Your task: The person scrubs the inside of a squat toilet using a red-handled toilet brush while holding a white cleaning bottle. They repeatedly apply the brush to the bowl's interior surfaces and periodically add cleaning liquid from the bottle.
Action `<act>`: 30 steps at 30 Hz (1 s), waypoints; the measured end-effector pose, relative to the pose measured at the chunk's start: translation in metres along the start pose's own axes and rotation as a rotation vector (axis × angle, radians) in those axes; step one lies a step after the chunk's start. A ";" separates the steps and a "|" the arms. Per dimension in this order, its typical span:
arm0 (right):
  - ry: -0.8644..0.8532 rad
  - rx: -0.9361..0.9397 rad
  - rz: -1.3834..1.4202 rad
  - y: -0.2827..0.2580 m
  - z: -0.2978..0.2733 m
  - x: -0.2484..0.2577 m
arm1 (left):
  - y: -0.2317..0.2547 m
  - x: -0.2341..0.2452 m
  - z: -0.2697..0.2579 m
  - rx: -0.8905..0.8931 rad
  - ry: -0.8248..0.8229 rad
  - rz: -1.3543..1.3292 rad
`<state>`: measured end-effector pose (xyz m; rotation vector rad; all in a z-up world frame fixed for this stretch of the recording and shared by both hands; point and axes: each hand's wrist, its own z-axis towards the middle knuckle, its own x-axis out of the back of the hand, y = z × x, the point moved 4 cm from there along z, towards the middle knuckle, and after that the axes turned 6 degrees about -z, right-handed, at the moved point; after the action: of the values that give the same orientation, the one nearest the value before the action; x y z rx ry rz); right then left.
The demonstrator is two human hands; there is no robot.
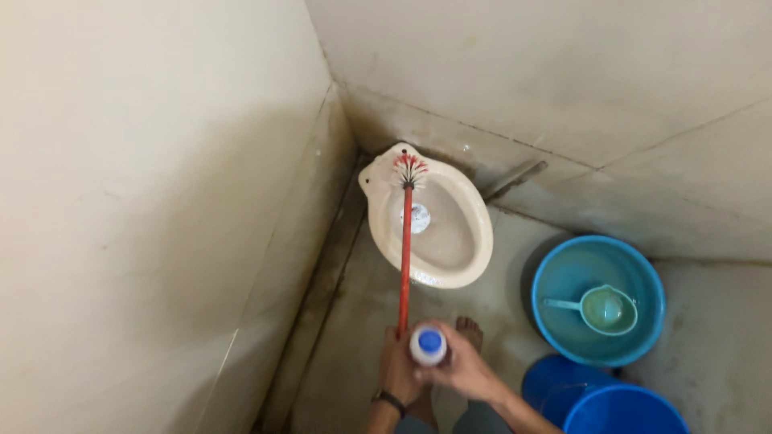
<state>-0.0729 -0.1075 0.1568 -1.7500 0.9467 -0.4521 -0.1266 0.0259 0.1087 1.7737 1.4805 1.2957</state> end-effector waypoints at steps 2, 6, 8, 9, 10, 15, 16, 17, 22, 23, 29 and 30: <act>-0.126 0.093 0.264 -0.007 -0.005 0.012 | 0.010 0.002 -0.001 -0.011 0.014 0.007; 0.118 -0.127 0.367 0.025 0.017 0.046 | 0.028 -0.004 -0.012 -0.247 0.073 -0.004; 0.174 -0.273 0.192 0.044 0.028 0.051 | 0.032 -0.018 -0.021 -0.356 0.085 0.029; 0.093 -0.257 0.204 0.049 0.037 0.045 | 0.033 -0.027 -0.020 -0.387 0.089 0.058; 0.012 -0.240 0.215 0.051 0.044 0.041 | 0.033 -0.035 -0.022 -0.419 0.093 0.087; 0.113 -0.499 0.468 0.068 0.060 0.074 | 0.034 -0.070 -0.023 -0.355 0.085 -0.135; 0.125 -0.512 0.496 0.075 0.066 0.084 | 0.041 -0.074 -0.021 -0.435 0.138 -0.167; 0.176 -0.541 0.466 0.086 0.070 0.096 | 0.040 -0.078 -0.021 -0.304 0.027 -0.273; 0.304 -0.579 0.304 0.151 0.064 0.167 | 0.078 -0.078 -0.025 -0.654 -0.061 -0.336; 0.337 -0.595 0.285 0.162 0.053 0.176 | 0.077 -0.079 -0.025 -0.583 -0.048 -0.380; 0.393 -0.565 -0.109 0.161 0.055 0.214 | 0.053 -0.071 -0.013 -0.446 0.048 -0.424; 0.381 -0.525 -0.136 0.151 0.079 0.218 | 0.043 -0.069 -0.008 -0.403 0.085 -0.447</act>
<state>0.0589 -0.2487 -0.0412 -2.2601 1.3046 -0.6861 -0.1106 -0.0531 0.1239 1.0723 1.4290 1.3236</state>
